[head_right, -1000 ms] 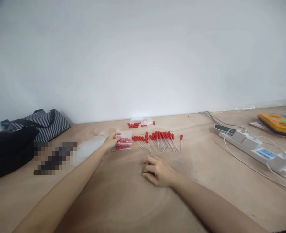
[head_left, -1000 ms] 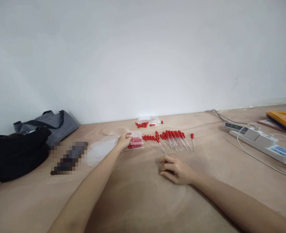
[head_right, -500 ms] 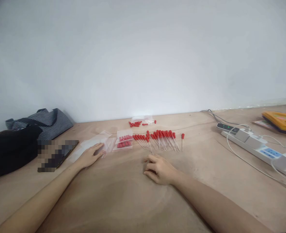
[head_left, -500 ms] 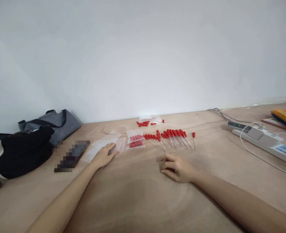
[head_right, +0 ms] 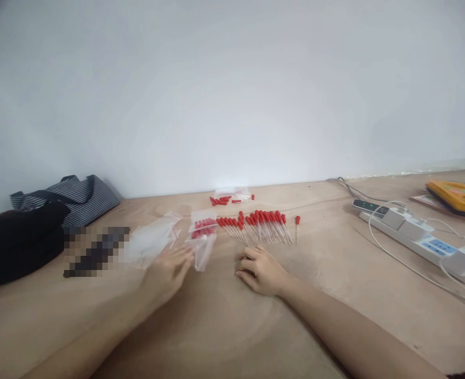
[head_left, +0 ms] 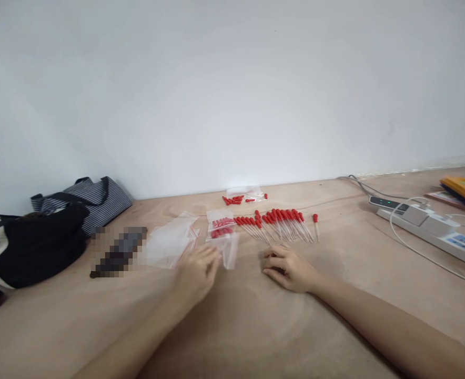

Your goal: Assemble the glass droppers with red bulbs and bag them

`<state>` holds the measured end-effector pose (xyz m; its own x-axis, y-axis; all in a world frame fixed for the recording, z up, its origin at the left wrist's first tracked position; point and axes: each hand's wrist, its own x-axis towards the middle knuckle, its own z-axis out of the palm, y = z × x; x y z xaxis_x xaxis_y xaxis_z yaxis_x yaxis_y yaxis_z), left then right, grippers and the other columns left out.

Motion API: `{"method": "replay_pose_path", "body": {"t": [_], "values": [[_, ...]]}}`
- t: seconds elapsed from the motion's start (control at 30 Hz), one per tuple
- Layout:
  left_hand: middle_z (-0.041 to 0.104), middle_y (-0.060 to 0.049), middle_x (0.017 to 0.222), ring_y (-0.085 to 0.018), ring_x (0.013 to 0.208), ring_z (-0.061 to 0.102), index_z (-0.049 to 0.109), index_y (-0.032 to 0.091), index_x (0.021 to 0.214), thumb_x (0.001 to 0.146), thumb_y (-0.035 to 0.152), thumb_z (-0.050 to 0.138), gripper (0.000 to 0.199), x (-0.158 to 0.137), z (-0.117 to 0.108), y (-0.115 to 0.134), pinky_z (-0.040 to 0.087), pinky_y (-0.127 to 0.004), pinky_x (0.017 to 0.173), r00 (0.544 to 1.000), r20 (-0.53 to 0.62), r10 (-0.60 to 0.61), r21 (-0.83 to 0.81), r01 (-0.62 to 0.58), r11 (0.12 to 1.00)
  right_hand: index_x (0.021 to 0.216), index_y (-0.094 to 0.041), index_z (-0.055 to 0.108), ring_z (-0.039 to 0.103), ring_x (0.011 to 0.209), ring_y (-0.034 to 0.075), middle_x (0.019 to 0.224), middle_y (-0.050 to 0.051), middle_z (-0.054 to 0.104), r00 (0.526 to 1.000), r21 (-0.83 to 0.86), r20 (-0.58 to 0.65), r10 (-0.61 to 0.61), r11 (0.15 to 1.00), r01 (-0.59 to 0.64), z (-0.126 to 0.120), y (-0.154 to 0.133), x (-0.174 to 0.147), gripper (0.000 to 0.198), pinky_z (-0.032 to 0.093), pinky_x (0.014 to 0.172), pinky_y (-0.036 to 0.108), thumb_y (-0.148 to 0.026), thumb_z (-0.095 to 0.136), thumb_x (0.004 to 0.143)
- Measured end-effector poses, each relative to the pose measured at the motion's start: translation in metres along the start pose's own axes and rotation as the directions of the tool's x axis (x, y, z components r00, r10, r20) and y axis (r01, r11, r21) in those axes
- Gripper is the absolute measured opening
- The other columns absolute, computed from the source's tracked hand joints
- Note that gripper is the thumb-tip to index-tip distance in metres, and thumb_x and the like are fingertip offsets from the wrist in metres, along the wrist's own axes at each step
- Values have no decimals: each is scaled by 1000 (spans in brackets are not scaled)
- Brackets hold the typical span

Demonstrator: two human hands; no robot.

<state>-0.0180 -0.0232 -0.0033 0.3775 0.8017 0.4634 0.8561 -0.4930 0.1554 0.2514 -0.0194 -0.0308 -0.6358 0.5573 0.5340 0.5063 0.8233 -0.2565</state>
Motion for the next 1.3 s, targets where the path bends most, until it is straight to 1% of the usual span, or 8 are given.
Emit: {"method": "replay_pose_path", "body": {"t": [0.1,0.17,0.3,0.4,0.53,0.83,1.0,1.3], "values": [[67,-9,101,-26,93,60,65,19,95,83,31,45,26,-14,9,38,46,-44,77,994,68,84,5,-85,996,74,-17,59,54,79,15,89,7,59,999,-17,-18,28,999,-28,0,1,0,12,41,72,32,-22,51,81],[64,-12,105,-29,93,58,63,16,100,81,35,50,30,-16,8,48,46,-46,76,987,117,106,-5,-106,994,74,-17,59,54,77,15,85,6,59,999,-4,-11,33,999,-33,0,1,0,11,41,71,31,-22,51,81],[49,-15,126,-31,115,44,51,15,119,77,45,53,51,-4,-2,42,37,-50,92,949,246,199,-104,-178,978,78,-18,60,54,77,15,80,5,59,999,30,11,34,999,-35,0,2,1,11,41,71,30,-22,51,81],[31,-14,140,-31,128,26,38,15,131,79,55,47,66,4,-1,36,26,-51,101,903,382,198,-147,-152,977,80,-18,61,53,74,15,78,5,59,999,42,13,49,998,-50,0,3,1,11,41,70,31,-23,51,81],[21,-10,144,-25,132,17,24,19,137,82,59,37,69,5,10,38,16,-49,106,845,492,210,-186,-134,973,88,-19,64,52,74,15,79,5,60,999,69,19,37,997,-38,0,4,1,15,41,68,31,-23,51,81],[19,-10,144,-23,133,16,24,20,137,82,61,35,69,3,15,38,14,-48,107,844,501,190,-178,-114,977,96,-23,65,51,78,16,87,5,60,998,105,59,-9,994,3,-1,4,2,21,38,71,32,-21,49,82],[21,-10,144,-24,132,17,25,19,137,82,60,37,69,3,15,39,14,-48,107,843,505,186,-184,-105,977,99,-20,64,50,89,19,100,8,60,985,113,165,-44,993,25,-7,-2,3,26,36,78,35,-17,49,78],[24,-9,143,-24,132,19,23,18,137,82,58,39,70,3,15,40,16,-48,107,858,482,178,-208,-85,974,128,-23,43,36,117,26,122,10,52,937,140,340,-78,990,31,-15,-7,8,57,25,92,43,-45,52,77]]}}
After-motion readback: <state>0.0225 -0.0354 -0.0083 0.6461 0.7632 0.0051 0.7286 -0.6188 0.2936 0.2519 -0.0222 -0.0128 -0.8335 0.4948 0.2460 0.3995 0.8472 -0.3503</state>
